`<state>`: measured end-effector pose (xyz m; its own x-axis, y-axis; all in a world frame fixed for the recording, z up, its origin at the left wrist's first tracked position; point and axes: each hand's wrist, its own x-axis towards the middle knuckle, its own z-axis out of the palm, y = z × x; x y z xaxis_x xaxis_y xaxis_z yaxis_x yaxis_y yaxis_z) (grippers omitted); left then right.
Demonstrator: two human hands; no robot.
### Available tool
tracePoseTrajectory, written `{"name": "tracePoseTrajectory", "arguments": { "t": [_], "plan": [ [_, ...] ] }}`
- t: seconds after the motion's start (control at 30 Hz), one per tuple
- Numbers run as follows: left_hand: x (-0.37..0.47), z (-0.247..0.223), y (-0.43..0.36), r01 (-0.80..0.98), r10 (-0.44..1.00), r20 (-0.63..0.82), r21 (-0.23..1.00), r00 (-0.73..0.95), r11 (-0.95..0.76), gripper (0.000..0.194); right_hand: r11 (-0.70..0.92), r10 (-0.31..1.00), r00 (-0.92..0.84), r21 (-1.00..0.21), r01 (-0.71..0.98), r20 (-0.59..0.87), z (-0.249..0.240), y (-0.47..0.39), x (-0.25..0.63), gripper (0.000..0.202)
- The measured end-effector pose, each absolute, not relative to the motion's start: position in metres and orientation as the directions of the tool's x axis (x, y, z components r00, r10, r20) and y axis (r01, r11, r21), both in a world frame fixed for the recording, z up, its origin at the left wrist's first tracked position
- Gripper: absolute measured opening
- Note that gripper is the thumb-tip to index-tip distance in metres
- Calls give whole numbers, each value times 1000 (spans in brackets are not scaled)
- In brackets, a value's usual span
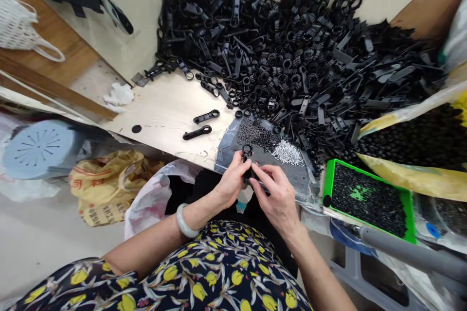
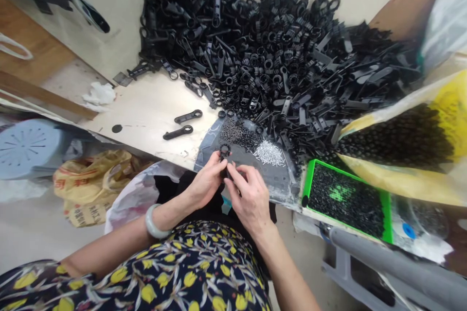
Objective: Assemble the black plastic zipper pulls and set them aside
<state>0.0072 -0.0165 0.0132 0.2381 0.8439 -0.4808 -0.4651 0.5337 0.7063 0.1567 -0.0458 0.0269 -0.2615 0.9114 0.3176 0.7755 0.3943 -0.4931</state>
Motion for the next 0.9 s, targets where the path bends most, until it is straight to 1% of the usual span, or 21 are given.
{"name": "tracePoseTrajectory", "arguments": {
  "t": [0.07,0.17,0.37,0.5,0.6,0.73,0.83,0.9],
  "plan": [
    [10,14,-19,-474,855,-454,712,253,518,32,395,906,-211,-551,735,367,24,-51,158,32],
    [15,14,-24,-488,873,-418,724,250,487,32,415,890,-185,-574,706,416,23,-56,157,32],
    [18,17,-26,-536,864,-439,681,247,499,34,408,899,-158,-650,641,409,18,-60,151,39],
    [16,20,-24,-548,855,-450,661,259,514,32,422,886,-133,-650,632,445,13,-61,148,42],
    [14,22,-23,-515,856,-443,685,267,516,32,441,865,-132,-609,659,484,9,-62,147,45],
    [14,22,-22,-487,861,-437,710,262,509,37,486,826,-145,-557,673,545,1,-62,146,51],
    [16,21,-22,-512,876,-427,714,222,478,36,471,842,-136,-587,659,522,1,-63,146,50],
    [16,22,-21,-537,892,-414,718,182,443,35,434,874,-112,-657,616,472,4,-65,147,46]
  ]
}}
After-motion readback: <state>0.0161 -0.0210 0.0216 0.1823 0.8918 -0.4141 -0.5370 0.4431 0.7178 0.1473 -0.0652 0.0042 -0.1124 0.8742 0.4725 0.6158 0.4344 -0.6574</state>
